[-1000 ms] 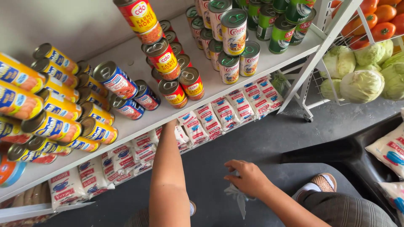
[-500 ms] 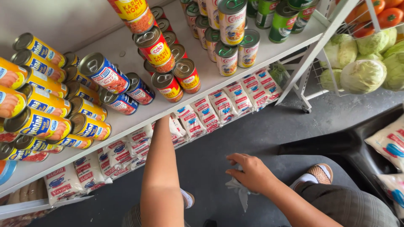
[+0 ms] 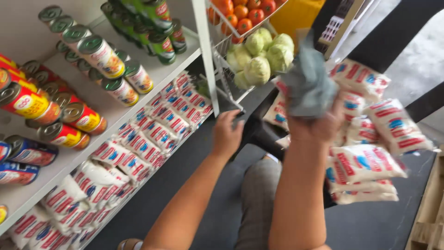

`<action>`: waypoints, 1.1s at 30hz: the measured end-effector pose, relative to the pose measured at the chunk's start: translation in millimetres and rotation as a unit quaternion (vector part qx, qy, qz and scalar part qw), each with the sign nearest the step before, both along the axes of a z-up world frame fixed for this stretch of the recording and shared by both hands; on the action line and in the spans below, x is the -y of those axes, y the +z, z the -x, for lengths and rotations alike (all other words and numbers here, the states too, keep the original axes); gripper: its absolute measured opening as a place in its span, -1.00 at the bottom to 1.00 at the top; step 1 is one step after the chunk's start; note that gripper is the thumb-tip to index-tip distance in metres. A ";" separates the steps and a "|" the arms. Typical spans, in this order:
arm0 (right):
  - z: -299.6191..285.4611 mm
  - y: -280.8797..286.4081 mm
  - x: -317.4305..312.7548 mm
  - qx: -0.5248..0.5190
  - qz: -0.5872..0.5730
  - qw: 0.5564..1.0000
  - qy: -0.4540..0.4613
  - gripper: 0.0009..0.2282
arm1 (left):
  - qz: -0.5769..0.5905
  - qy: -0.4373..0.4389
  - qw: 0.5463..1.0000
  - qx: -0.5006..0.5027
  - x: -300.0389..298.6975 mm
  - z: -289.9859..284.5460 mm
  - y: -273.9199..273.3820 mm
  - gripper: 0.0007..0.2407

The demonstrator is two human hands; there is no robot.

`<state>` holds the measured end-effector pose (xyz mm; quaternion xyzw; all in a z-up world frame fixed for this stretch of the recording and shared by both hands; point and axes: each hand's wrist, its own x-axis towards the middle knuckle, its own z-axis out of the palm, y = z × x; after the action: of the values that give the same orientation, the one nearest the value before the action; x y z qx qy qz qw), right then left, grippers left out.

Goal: Cleaning sugar packets with a cloth and arranging them neatly on a grocery store shelf.

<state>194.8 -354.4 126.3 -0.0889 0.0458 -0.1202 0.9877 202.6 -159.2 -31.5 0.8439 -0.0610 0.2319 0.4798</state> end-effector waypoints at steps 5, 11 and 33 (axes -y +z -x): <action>5.1 -67.3 108.6 -0.055 -0.083 0.974 -0.203 -0.78 | -0.072 0.040 0.995 -0.063 108.4 -102.9 -39.8 -0.74; 20.0 -88.3 146.4 -0.121 -0.090 0.943 -0.297 -0.75 | -0.274 -0.012 0.960 -0.054 166.2 -152.4 11.6 -0.30; -27.2 -81.2 36.2 -0.088 0.055 0.993 -0.063 -0.72 | 0.029 0.025 0.974 0.222 111.7 -42.7 82.9 -0.42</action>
<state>222.0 -390.7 45.0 -0.1507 0.1311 -0.1761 0.9639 245.3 -270.9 51.4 0.7581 -0.1385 0.4270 0.4730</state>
